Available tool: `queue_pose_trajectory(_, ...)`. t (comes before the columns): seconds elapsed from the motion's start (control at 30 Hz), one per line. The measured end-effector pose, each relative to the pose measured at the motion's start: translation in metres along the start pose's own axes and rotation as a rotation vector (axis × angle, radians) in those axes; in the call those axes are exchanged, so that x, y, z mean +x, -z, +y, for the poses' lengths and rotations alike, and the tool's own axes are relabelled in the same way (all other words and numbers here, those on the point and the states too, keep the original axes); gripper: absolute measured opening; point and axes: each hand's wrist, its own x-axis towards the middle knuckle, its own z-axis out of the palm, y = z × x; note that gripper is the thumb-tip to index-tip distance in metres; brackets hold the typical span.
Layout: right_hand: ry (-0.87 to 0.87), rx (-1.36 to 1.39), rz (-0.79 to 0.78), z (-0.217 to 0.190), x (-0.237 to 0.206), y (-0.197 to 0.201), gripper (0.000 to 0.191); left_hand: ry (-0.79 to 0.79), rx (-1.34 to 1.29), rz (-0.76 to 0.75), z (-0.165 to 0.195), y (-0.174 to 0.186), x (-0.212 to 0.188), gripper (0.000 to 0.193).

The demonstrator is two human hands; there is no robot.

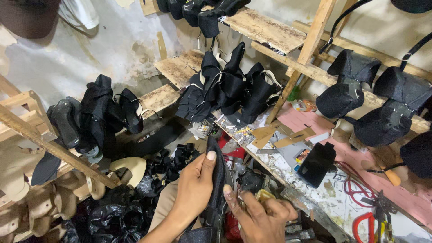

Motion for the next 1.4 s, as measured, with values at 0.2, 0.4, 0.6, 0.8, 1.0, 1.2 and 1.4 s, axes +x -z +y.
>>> queue_pose_trajectory(0.2, -0.002, 0.007, -0.002, -0.005, -0.015, -0.004, 0.035, -0.08, 0.054, 0.096, 0.002, 0.001, 0.002, 0.048)
queue_pose_trajectory(0.4, -0.027, 0.021, 0.036, -0.012, -0.02, -0.004, 0.029, -0.114, 0.079, 0.157, 0.004, 0.001, 0.004, 0.048)
queue_pose_trajectory(0.6, -0.072, 0.218, 0.106, -0.016, -0.024, -0.013, 0.025, -0.097, 0.114, 0.173, 0.002, 0.003, 0.004, 0.048)
queue_pose_trajectory(0.8, -0.365, 0.577, 0.122, -0.028, -0.033, -0.026, 0.033, -0.181, -0.048, 0.031, -0.014, 0.006, 0.006, 0.045)
queue_pose_trajectory(1.0, -0.068, 0.328, 0.241, -0.019, -0.001, -0.003, 0.039, 0.085, -0.358, -0.326, -0.036, 0.013, 0.007, 0.047)
queue_pose_trajectory(1.2, 0.089, 0.124, -0.078, 0.016, 0.021, 0.028, 0.045, 0.104, -0.461, -0.466, -0.038, 0.014, 0.001, 0.045)
queue_pose_trajectory(1.4, 0.299, -0.096, 0.076, 0.007, 0.024, 0.027, 0.039, 0.141, -0.421, -0.448, -0.032, 0.018, 0.001, 0.045)
